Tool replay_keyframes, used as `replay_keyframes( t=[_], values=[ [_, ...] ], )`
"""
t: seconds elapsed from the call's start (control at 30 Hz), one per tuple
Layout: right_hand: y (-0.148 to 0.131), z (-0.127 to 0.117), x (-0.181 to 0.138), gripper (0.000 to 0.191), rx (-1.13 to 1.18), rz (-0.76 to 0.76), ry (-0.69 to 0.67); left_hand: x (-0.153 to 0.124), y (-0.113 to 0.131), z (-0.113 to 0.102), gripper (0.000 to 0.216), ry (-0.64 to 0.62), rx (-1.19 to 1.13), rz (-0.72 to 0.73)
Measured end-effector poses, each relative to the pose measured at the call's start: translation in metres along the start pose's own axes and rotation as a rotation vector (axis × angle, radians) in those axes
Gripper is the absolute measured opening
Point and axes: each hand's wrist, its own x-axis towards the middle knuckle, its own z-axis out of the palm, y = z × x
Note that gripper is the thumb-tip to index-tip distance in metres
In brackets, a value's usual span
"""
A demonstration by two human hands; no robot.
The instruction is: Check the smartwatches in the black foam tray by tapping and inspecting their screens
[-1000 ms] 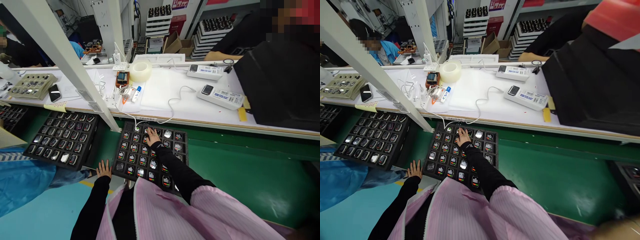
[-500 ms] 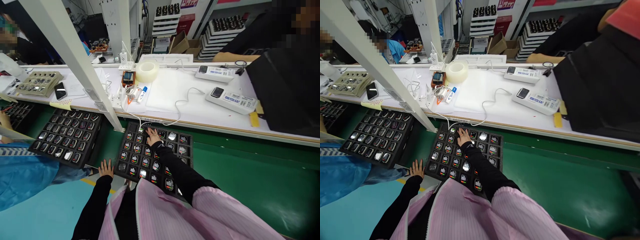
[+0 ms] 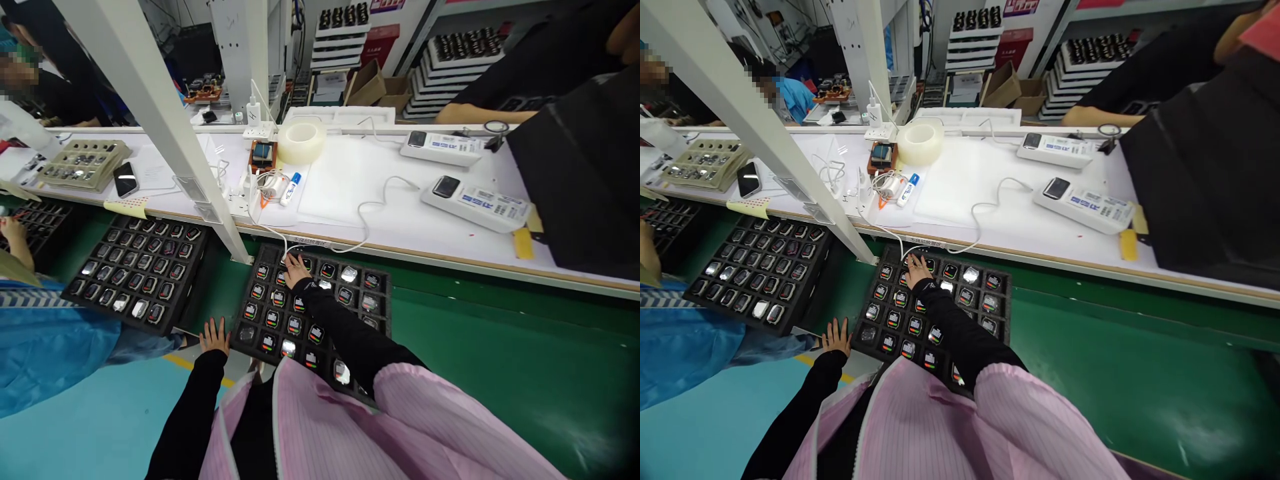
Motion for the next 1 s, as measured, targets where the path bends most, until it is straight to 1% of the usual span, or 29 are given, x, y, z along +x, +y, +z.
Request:
replay_keyframes(
  t=[0.1,0.2,0.33,0.47,0.6,0.73,0.8,0.9,0.97,1.0],
  values=[
    [-0.001,0.001,-0.003,0.068,0.010,0.003,0.016,0.000,0.001,-0.001,0.048,0.001,-0.003,0.001],
    [-0.003,0.001,-0.017,0.069,0.031,0.008,0.061,0.000,0.001,-0.001,0.048,0.001,-0.002,0.007],
    [-0.010,0.002,-0.047,0.071,0.067,0.010,0.124,-0.001,0.000,-0.001,0.048,-0.011,0.000,0.003],
    [-0.017,0.010,-0.084,0.070,0.094,0.030,0.172,0.000,0.000,0.001,0.048,-0.013,0.000,-0.001],
    [-0.023,0.018,-0.117,0.065,0.112,0.046,0.194,0.000,0.001,0.001,0.047,0.023,-0.003,-0.014],
    [-0.035,0.025,-0.143,0.066,0.134,0.029,0.196,0.001,0.001,0.002,0.049,-0.002,0.008,-0.009],
    [-0.046,0.029,-0.151,0.067,0.145,0.011,0.193,0.001,0.000,0.002,0.050,-0.006,0.014,-0.002],
    [-0.059,0.031,-0.156,0.064,0.165,0.010,0.187,0.001,0.000,0.004,0.049,0.022,-0.002,-0.005],
    [-0.057,0.026,-0.153,0.061,0.171,0.072,0.186,0.001,0.000,0.005,0.049,0.039,-0.021,-0.008],
    [-0.051,0.021,-0.149,0.060,0.166,0.128,0.195,0.001,0.000,0.005,0.049,0.041,-0.028,-0.007]
  ],
)
